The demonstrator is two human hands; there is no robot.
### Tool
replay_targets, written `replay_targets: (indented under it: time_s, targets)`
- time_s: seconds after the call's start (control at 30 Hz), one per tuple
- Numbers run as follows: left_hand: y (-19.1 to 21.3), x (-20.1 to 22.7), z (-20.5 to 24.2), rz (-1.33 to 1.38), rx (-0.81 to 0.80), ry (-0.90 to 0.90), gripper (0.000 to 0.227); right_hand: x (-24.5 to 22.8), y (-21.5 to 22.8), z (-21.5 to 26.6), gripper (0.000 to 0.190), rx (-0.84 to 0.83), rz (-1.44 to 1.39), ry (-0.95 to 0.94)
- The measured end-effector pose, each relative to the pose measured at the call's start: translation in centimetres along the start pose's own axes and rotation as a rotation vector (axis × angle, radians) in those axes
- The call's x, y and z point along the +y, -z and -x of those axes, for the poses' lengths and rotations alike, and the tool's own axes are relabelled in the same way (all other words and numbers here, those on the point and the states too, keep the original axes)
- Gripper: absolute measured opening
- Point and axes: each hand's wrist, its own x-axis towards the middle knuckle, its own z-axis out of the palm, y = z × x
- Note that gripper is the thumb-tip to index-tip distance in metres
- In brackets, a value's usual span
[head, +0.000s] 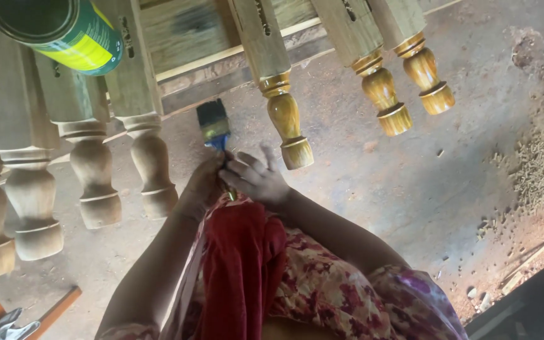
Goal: Varnish wooden furniture legs using a paint brush.
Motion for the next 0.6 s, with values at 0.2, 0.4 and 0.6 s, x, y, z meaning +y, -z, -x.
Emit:
replay_targets:
  time_s: [0.2,0.4,0.6]
  targets:
    - [4.0,-2.9,-4.1,-0.264,0.24,0.024,0.034,0.0,4.4,7.7,0.089,0.17,-0.182,-0.78]
    - [6.8,-8.3,-8.8,-0.567,0.33,0.191,0.032,0.8,3.7,9.8,0.119,0.183,-0.408,-1.34]
    - [9.0,-12.8,-15.5,-0.79,0.21,0.003,0.032,1.9,0.8,11.6,0.102,0.285,-0.553,-1.474]
